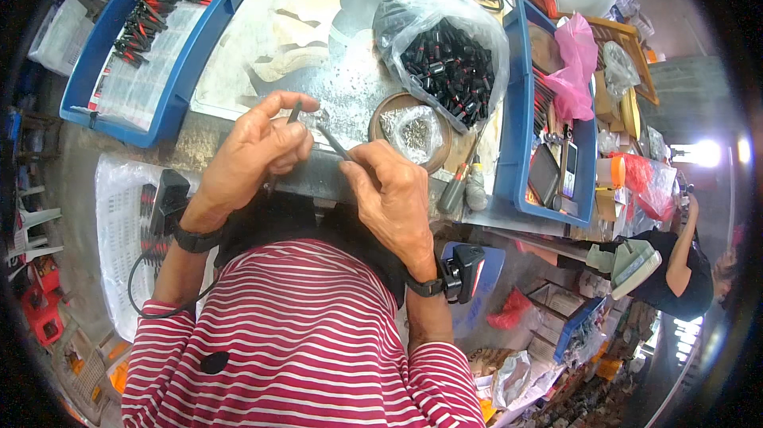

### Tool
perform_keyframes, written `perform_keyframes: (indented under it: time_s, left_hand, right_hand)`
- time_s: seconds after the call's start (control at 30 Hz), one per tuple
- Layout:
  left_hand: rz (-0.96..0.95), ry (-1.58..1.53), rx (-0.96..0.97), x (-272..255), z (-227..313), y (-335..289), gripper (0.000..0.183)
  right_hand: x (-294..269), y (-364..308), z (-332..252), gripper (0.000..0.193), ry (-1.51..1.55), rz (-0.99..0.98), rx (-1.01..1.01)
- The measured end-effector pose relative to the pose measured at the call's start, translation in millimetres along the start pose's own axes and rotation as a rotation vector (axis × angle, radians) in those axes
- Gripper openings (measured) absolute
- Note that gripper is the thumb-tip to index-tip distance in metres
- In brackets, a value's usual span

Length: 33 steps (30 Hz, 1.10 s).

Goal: The person repeatedly picks small black cylindrical components and metal pins from trays, inserts the pins into the components, and places the assembled units into a blue tray. The person uses pliers to manipulate the pins and components during assembly.

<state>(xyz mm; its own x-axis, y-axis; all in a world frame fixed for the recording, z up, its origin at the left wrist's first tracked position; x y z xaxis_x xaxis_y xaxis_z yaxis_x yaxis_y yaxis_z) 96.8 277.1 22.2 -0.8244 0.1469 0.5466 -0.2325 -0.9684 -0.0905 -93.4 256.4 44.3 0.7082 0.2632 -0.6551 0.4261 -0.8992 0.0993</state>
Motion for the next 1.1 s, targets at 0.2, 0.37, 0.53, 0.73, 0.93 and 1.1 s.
perform_keyframes:
  time_s: [0.2, 0.37, 0.53, 0.73, 0.93, 1.1]
  left_hand:
    - [0.076, -0.239, -0.041, -4.8, -1.7, 5.9, 0.024]
    - [0.109, -0.250, 0.020, -6.6, -5.3, 8.4, 0.017]
    - [0.180, -0.089, 0.054, -10.7, -1.7, 10.6, 0.014]
    - [0.294, -0.001, 0.071, -2.8, -4.4, 7.8, 0.016]
    - [0.316, 0.056, 0.051, 0.7, -10.6, 9.1, 0.017]
    - [0.297, 0.069, 0.060, 0.9, -15.4, 10.2, 0.016]
  right_hand:
    - [9.0, 7.1, -9.7, 0.021, 0.589, -0.052, 0.254]
    - [12.6, 15.4, -14.8, 0.020, 0.778, -0.153, 0.287]
    - [20.6, 20.4, -12.4, 0.017, 0.832, -0.085, 0.218]
    - [24.2, 15.1, -14.6, 0.021, 0.710, -0.054, 0.230]
    - [31.1, 10.9, -14.4, 0.039, 0.704, 0.001, 0.210]
    - [34.6, 12.7, -9.1, 0.049, 0.706, -0.039, 0.246]
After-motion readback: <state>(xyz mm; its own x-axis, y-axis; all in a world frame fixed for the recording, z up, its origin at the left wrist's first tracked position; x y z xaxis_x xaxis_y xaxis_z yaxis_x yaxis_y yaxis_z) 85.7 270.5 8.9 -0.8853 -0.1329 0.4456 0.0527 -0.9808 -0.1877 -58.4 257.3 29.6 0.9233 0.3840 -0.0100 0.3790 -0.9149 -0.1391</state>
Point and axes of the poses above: each hand's wrist, its own y-axis towards the middle knuckle, its own x-axis out of the palm, z = x × y, the point moved 1 cm from there along y, towards the middle knuckle, and after that the axes turned 1 degree about -y, right-handed, at the moved point
